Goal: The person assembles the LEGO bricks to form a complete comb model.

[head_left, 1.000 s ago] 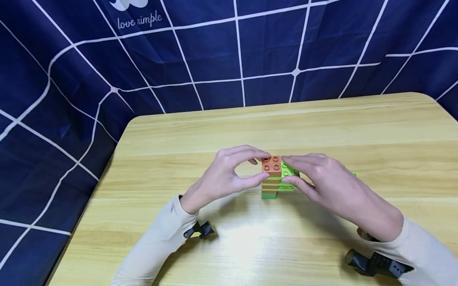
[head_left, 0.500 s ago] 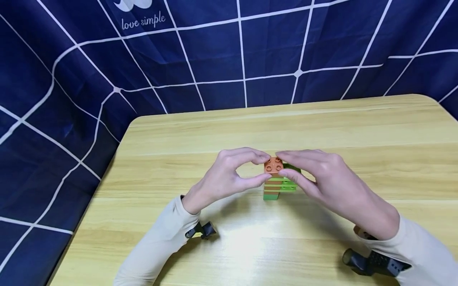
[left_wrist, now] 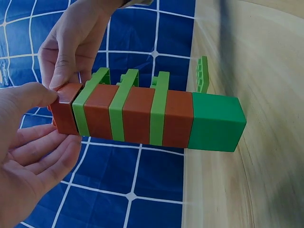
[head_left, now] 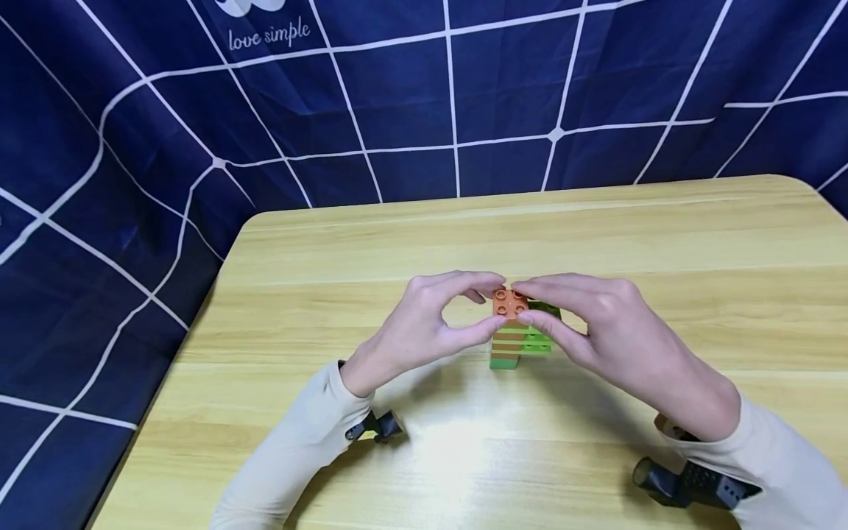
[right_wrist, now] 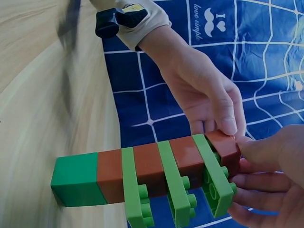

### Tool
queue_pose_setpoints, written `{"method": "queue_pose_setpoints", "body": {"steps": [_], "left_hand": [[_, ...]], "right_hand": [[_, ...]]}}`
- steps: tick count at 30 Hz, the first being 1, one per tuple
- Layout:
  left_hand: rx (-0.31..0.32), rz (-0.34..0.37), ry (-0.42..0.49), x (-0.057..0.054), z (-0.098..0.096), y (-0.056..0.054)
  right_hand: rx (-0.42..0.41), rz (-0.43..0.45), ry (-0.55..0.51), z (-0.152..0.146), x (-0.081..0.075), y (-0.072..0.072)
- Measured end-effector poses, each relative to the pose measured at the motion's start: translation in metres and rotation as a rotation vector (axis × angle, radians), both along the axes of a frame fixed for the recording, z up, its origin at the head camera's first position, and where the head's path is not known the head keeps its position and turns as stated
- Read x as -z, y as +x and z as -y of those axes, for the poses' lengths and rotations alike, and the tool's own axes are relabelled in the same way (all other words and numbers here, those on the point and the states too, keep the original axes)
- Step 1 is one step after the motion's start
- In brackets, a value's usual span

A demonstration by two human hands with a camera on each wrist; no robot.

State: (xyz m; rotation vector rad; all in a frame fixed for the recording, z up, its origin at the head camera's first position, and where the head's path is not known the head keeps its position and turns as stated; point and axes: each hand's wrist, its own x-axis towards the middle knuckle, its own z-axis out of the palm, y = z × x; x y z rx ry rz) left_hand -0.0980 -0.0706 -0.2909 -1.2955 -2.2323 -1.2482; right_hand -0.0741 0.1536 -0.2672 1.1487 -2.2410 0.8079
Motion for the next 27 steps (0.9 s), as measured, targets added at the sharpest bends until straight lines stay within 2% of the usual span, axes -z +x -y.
{"method": "queue_pose_setpoints", "body": {"steps": [11, 20, 27], "left_hand": [[-0.035, 0.091, -0.012, -0.0008, 0.0, 0.0011], [-0.042, 0.081, -0.008, 0.0031, 0.0015, -0.0013], [-0.031, 0.075, -0.011, 0.0017, 0.0007, -0.0034]], "right_hand": [[0.005, 0.019, 0.015, 0.0007, 0.0003, -0.0008], [0.0, 0.02, 0.015, 0.0023, 0.0025, -0.0025], [0.008, 0.015, 0.022, -0.0002, 0.0032, -0.0044]]}}
